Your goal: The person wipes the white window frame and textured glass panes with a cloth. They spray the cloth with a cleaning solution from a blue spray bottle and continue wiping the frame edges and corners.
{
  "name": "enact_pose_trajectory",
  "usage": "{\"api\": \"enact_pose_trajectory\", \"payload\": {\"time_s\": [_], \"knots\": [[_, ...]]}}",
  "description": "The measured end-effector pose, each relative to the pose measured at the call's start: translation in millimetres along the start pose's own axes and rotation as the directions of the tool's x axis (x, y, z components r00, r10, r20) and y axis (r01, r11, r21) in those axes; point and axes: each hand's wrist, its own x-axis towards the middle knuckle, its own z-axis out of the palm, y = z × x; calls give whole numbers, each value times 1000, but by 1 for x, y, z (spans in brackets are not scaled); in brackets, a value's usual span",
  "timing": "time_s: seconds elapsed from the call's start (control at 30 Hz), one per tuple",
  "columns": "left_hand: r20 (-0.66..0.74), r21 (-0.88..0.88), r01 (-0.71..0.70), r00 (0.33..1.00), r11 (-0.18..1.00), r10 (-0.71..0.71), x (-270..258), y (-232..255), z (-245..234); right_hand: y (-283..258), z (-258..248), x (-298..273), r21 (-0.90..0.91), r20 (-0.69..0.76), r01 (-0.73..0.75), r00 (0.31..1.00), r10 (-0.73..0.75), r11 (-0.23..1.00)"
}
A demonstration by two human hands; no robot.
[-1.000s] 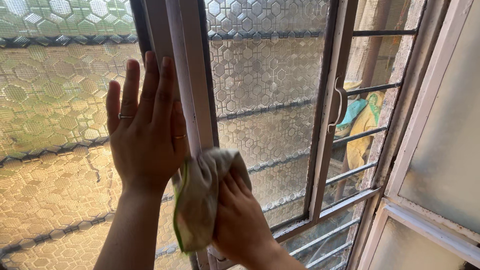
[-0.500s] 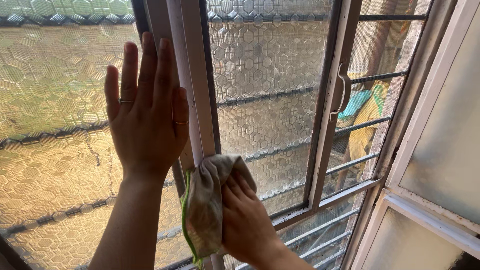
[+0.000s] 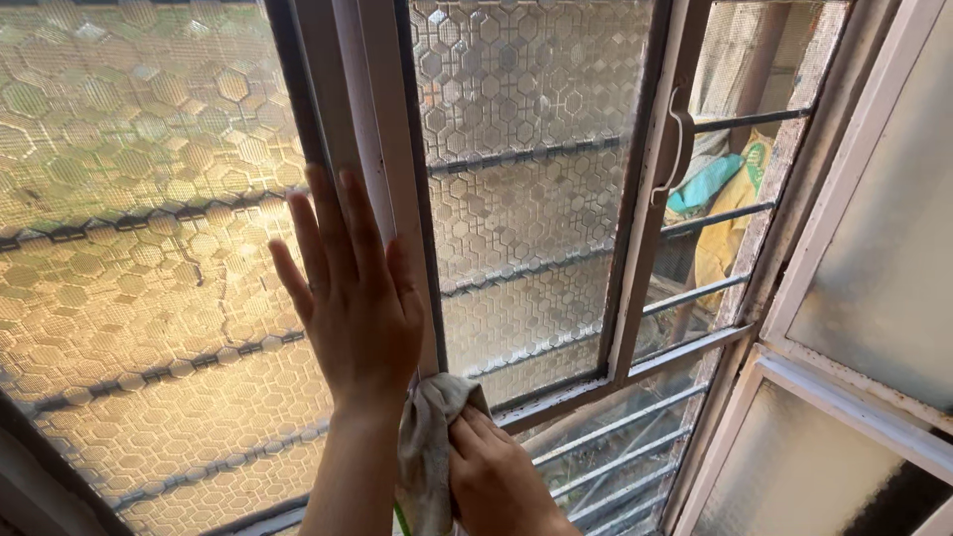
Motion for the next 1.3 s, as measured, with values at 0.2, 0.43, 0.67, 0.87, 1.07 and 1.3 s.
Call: {"api": "enact_pose_trajectory", "payload": {"time_s": [0.2,0.43,0.67,0.87,1.07,1.3], "knots": [[119,37,-34,992,999,29,-35,-16,2,-6,-17,16,-54,129,-79,988,85,995],[145,32,-50,988,998,45,-34,-21,4,0,-15,15,-89,204,-76,975,93,993],[196,37,-56,979,998,48,-35,-23,1,-8,-27,37,-8,174,-141,975,140,990],[206,7,-64,977,998,61,-38,-22,-7,-9,-33,46,113,243,-250,945,218,962],[203,6,-44,978,999,42,-38,-18,-7,-1,-26,40,27,199,-141,971,133,990],[228,69,-42,973,997,25,-37,-18,-5,25,-6,-11,34,181,-53,982,46,998]]}}
